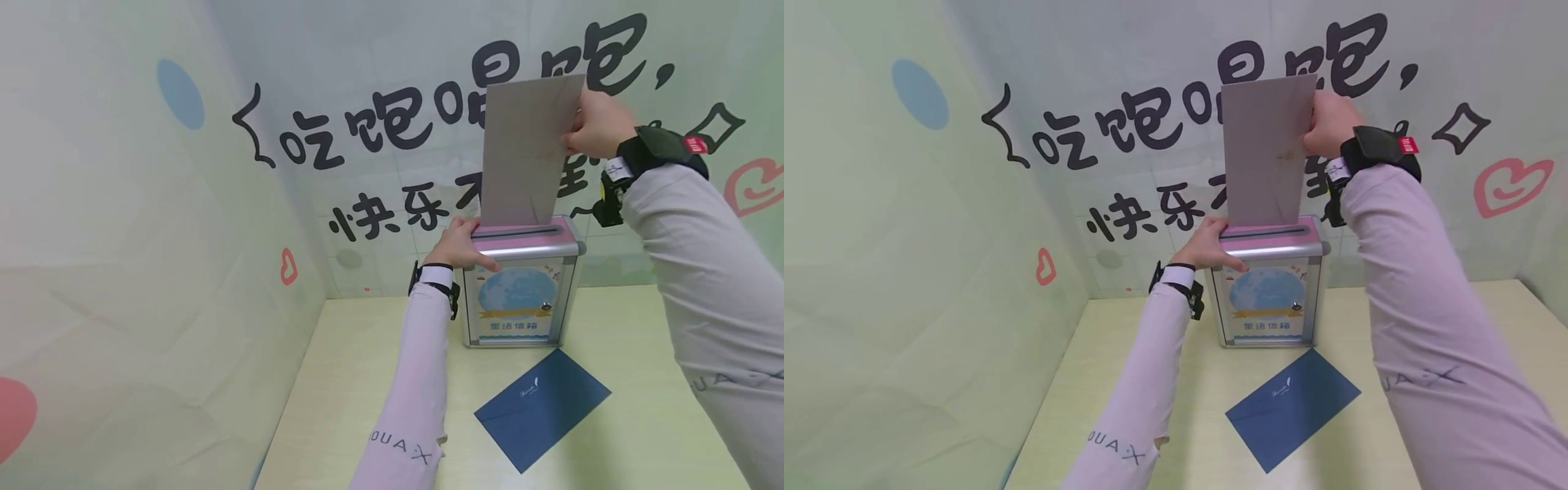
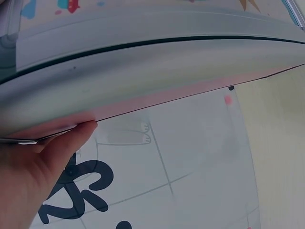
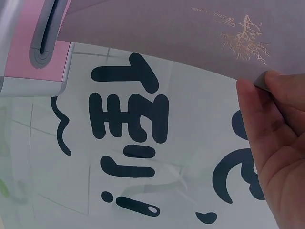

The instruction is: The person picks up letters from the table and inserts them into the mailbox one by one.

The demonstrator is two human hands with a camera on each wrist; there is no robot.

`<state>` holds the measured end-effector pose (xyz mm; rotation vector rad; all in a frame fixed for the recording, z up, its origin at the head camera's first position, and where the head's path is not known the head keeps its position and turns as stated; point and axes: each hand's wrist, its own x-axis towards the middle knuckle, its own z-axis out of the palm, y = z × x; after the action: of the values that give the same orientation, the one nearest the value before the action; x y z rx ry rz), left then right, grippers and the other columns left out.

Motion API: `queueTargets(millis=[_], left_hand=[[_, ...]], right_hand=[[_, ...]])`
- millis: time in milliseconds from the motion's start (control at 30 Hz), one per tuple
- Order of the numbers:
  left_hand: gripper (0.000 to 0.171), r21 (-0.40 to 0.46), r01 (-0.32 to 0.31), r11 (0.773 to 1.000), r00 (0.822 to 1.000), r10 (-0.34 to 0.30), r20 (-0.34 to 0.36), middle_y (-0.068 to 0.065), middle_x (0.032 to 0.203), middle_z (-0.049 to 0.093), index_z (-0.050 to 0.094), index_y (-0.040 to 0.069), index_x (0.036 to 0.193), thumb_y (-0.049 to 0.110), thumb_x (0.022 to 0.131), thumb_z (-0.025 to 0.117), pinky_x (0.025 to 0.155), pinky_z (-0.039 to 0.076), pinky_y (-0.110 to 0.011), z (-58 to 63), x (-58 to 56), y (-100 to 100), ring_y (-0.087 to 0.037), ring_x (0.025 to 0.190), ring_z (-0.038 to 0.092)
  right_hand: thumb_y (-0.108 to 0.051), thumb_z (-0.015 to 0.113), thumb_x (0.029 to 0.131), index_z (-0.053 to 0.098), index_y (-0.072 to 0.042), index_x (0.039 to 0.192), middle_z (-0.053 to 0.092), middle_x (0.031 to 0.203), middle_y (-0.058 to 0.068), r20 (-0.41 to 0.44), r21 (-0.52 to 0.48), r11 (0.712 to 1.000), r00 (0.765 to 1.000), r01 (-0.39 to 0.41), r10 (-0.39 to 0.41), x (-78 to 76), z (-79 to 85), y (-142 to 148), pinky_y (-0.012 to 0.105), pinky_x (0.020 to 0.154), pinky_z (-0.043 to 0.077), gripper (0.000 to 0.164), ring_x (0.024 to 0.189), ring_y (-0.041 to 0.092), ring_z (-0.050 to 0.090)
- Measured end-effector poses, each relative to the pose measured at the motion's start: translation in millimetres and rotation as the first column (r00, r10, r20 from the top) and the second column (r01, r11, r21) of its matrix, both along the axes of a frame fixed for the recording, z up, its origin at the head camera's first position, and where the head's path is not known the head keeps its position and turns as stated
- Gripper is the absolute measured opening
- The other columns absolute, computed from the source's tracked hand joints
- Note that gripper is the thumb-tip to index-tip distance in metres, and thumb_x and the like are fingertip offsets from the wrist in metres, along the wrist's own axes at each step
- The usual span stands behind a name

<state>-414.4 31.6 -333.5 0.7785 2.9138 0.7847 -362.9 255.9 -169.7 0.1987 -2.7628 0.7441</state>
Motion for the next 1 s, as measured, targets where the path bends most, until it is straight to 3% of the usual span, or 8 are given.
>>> queueTargets(millis=[200,500,800,1000], left_hand=[[0.1,-0.006,0.0,1.0,1.0,0.0,-0.002,-0.004,0.141,0.029,0.031,0.022,0.142,0.04,0.058,0.082,0.095,0.039,-0.033,1.8,1.9,0.2,-0.019,0.122,0.037],[0.099,0.005,-0.005,1.0,1.0,0.005,-0.001,-0.004,0.14,0.03,0.032,0.025,0.141,0.04,0.057,0.082,0.094,0.04,-0.034,3.0,5.5,-0.3,-0.019,0.12,0.038],[0.1,0.019,-0.005,1.0,1.0,0.006,-0.007,-0.004,0.14,0.03,0.032,0.025,0.141,0.04,0.056,0.082,0.093,0.04,-0.036,1.7,3.4,-0.2,-0.019,0.12,0.039],[0.098,0.031,0.009,0.999,1.0,-0.009,-0.004,-0.004,0.139,0.031,0.036,0.02,0.139,0.04,0.056,0.083,0.095,0.039,-0.034,1.1,2.1,-1.2,-0.018,0.12,0.038]], right_hand=[[0.0,0.052,0.082,0.04,0.014,0.115,0.052,0.104,0.037,0.02,0.021,1.0,1.0,-0.009,0.008,-2.5,-2.1,-6.8,0.03,0.053,0.042,0.038,0.08,0.041,0.054],[0.003,0.053,0.079,0.045,0.013,0.103,0.052,0.096,0.033,0.011,0.032,0.999,0.999,-0.033,0.033,-5.8,-17.5,-8.9,0.033,0.054,0.042,0.028,0.08,0.041,0.052],[0.003,0.051,0.078,0.046,0.011,0.099,0.052,0.088,0.028,0.055,0.057,0.996,0.997,-0.064,0.061,-14.2,-47.2,-10.4,0.039,0.059,0.042,0.024,0.077,0.037,0.051],[0.006,0.049,0.077,0.046,0.01,0.107,0.054,0.099,0.03,0.106,0.135,0.986,0.991,-0.1,0.086,-19.6,-63.1,-18.4,0.047,0.07,0.042,0.031,0.083,0.038,0.051]])
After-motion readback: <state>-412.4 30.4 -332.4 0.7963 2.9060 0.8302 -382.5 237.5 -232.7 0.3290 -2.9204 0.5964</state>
